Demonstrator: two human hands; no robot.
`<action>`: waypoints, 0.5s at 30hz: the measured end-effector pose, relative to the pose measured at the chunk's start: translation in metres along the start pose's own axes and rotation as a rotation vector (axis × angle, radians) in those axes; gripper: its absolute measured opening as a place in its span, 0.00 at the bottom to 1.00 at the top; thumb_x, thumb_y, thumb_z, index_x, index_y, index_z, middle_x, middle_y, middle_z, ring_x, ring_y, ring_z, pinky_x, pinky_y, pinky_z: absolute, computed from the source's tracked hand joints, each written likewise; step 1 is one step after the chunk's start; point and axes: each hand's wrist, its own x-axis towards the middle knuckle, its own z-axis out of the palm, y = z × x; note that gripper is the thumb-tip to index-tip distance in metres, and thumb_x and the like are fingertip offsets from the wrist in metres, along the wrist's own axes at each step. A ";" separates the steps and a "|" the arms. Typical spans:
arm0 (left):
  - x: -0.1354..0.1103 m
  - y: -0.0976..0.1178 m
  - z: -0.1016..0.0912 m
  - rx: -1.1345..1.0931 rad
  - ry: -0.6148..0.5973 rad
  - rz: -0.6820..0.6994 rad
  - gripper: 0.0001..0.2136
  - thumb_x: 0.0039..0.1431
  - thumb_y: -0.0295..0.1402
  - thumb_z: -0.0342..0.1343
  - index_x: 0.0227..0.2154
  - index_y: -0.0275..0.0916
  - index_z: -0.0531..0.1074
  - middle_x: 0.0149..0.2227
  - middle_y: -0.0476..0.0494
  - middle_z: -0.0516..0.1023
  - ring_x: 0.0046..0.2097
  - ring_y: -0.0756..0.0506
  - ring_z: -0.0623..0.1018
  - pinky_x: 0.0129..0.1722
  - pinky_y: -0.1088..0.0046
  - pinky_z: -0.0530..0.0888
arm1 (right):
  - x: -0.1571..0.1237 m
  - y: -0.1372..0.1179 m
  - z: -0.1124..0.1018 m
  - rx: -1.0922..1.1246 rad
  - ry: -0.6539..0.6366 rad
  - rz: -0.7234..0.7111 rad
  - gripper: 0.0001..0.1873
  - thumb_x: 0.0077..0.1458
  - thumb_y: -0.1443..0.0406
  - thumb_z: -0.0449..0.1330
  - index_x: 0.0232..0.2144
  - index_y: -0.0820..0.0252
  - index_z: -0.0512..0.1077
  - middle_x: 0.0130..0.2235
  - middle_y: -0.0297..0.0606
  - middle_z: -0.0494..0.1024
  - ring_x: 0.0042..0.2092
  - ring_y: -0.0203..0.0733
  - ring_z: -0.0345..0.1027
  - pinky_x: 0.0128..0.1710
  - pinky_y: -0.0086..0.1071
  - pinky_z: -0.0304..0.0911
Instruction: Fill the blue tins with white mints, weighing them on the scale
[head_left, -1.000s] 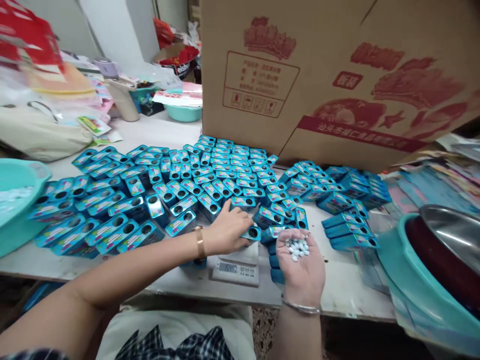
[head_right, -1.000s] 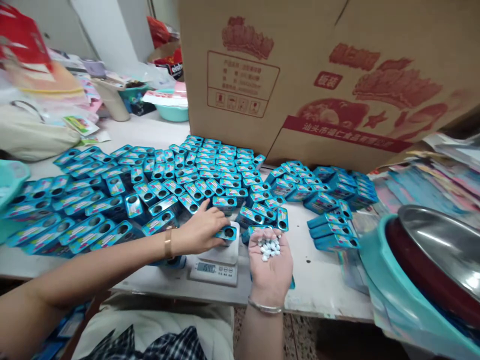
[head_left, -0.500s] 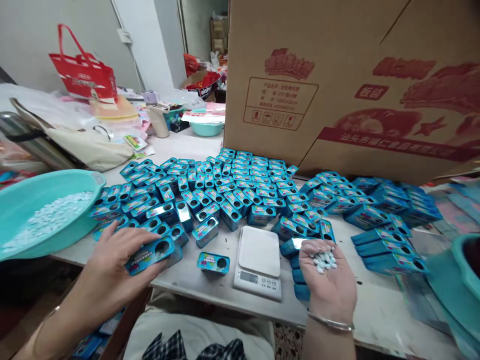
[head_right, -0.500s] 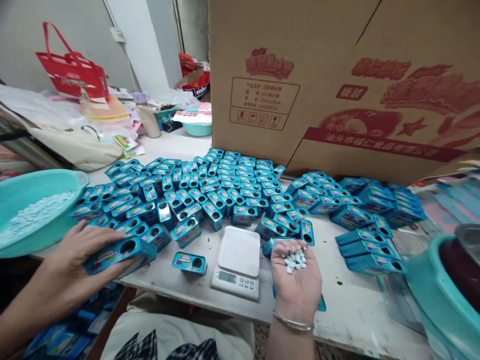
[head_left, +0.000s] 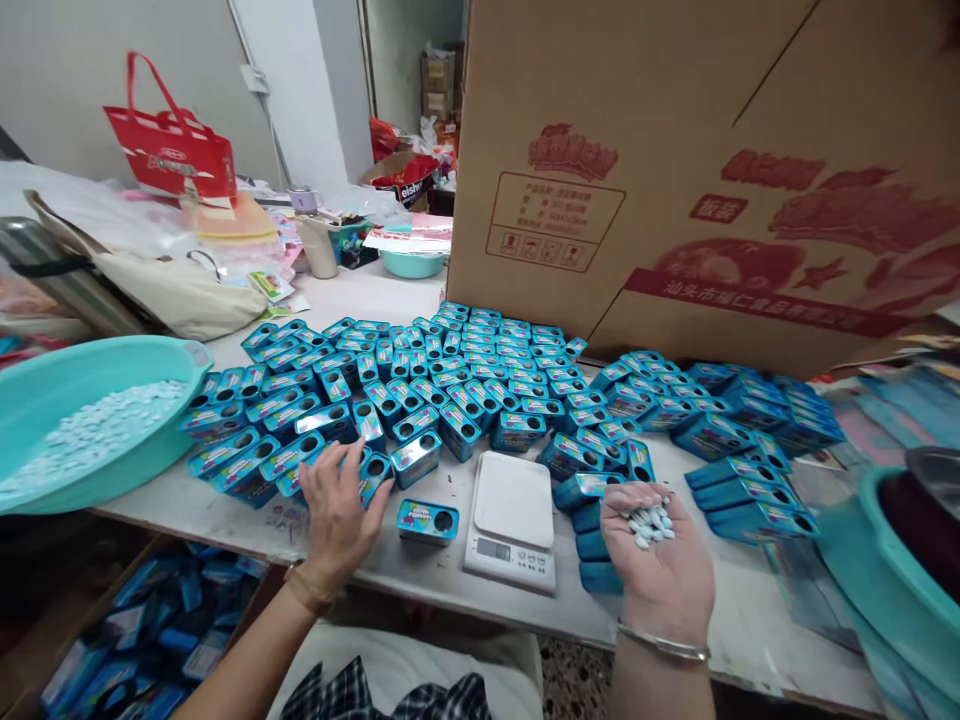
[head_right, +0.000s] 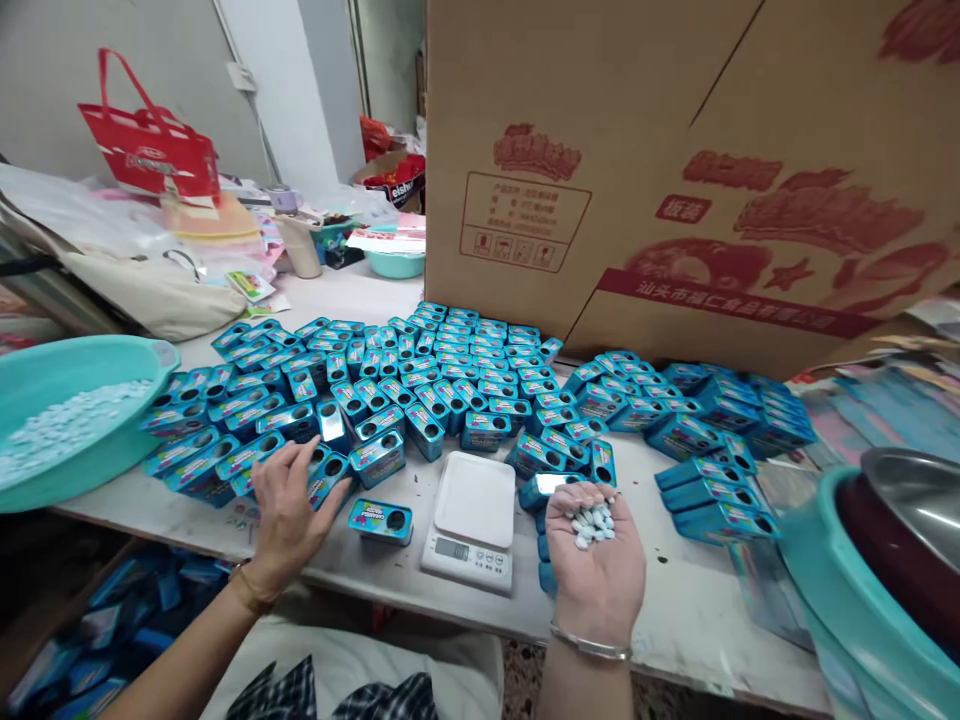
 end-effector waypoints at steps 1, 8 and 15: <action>-0.001 0.005 -0.004 -0.055 0.022 0.004 0.26 0.59 0.35 0.54 0.59 0.37 0.58 0.53 0.31 0.64 0.59 0.33 0.63 0.60 0.44 0.53 | 0.000 -0.002 -0.001 0.000 0.004 -0.008 0.11 0.58 0.71 0.43 0.25 0.60 0.58 0.23 0.28 0.60 0.24 0.30 0.58 0.23 0.24 0.61; -0.012 0.025 -0.016 -0.236 -0.491 0.493 0.28 0.56 0.32 0.55 0.60 0.39 0.56 0.53 0.38 0.69 0.57 0.36 0.66 0.62 0.47 0.53 | 0.005 -0.004 -0.008 0.005 -0.021 0.003 0.08 0.56 0.72 0.47 0.25 0.59 0.58 0.23 0.27 0.60 0.24 0.29 0.58 0.23 0.24 0.61; 0.024 0.069 -0.012 -0.473 -0.539 0.374 0.15 0.58 0.32 0.54 0.49 0.41 0.66 0.42 0.41 0.72 0.45 0.42 0.72 0.49 0.60 0.69 | 0.006 0.000 -0.012 -0.032 -0.091 -0.010 0.08 0.53 0.72 0.53 0.26 0.58 0.56 0.24 0.25 0.60 0.25 0.28 0.58 0.24 0.22 0.61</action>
